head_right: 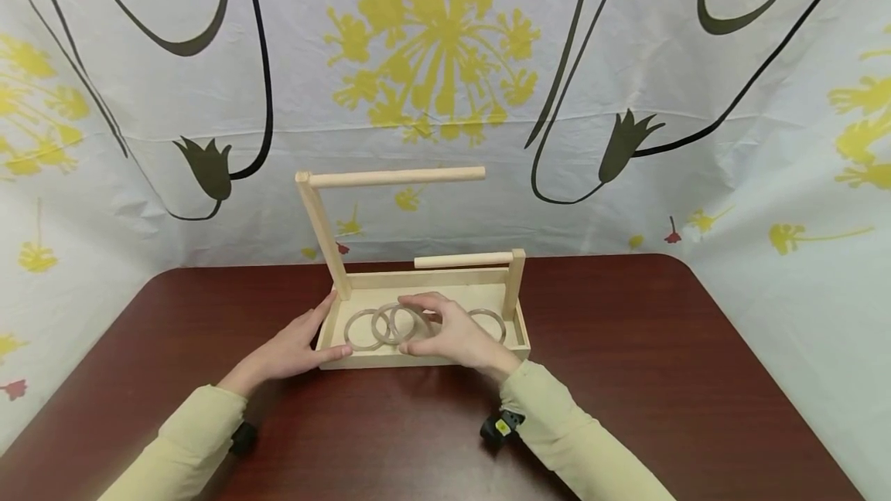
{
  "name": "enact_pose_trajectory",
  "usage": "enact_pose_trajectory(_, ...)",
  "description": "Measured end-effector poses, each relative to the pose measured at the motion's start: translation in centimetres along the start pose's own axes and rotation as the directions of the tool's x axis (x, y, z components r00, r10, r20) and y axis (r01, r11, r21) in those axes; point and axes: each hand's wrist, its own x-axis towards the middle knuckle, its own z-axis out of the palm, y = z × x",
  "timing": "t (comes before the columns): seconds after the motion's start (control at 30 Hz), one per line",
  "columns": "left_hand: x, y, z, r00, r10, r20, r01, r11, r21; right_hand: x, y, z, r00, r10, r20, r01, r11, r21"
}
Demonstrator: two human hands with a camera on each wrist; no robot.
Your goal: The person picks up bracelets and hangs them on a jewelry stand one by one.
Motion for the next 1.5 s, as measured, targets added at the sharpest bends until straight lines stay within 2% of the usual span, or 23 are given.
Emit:
enact_pose_trajectory(0.13, 0.0, -0.3, 0.4, 1.000, 0.011, -0.016, -0.011, 1.000, 0.001, -0.3, -0.6, 0.2, 1.000, -0.022, -0.001, 0.022, 1.000, -0.001)
enact_pose_trajectory(0.33, -0.2, -0.6, 0.8, 1.000, 0.006, -0.005, -0.006, 1.000, -0.030, -0.7, -1.2, 0.0, 0.998, -0.057, -0.004, 0.056, 0.998, -0.023)
enact_pose_trajectory(0.67, 0.2, 0.0, 0.5, 1.000, 0.006, 0.011, -0.005, 0.998, -0.060, -2.3, -1.9, -2.2, 0.996, -0.088, -0.034, 0.086, 0.994, -0.071)
enact_pose_trajectory(0.87, 0.1, 0.0, 0.4, 1.000, -0.003, 0.014, 0.004, 0.998, -0.065, -3.3, -2.5, -3.5, 0.996, -0.089, -0.025, 0.085, 0.989, -0.123)
enact_pose_trajectory(1.17, 0.2, -0.2, 0.4, 1.000, 0.004, 0.026, -0.004, 1.000, -0.018, -5.2, -3.0, -5.4, 0.996, -0.082, -0.033, 0.075, 0.980, -0.184)
enact_pose_trajectory(1.3, 0.2, -0.1, 0.4, 0.999, -0.001, 0.033, -0.001, 0.999, 0.034, -5.9, -3.3, -6.1, 0.997, -0.066, -0.036, 0.057, 0.975, -0.216)
enact_pose_trajectory(1.5, 0.3, 0.2, 0.1, 1.000, -0.009, 0.026, 0.006, 0.993, 0.117, -6.6, -3.9, -6.9, 0.993, -0.100, -0.059, 0.082, 0.964, -0.254)
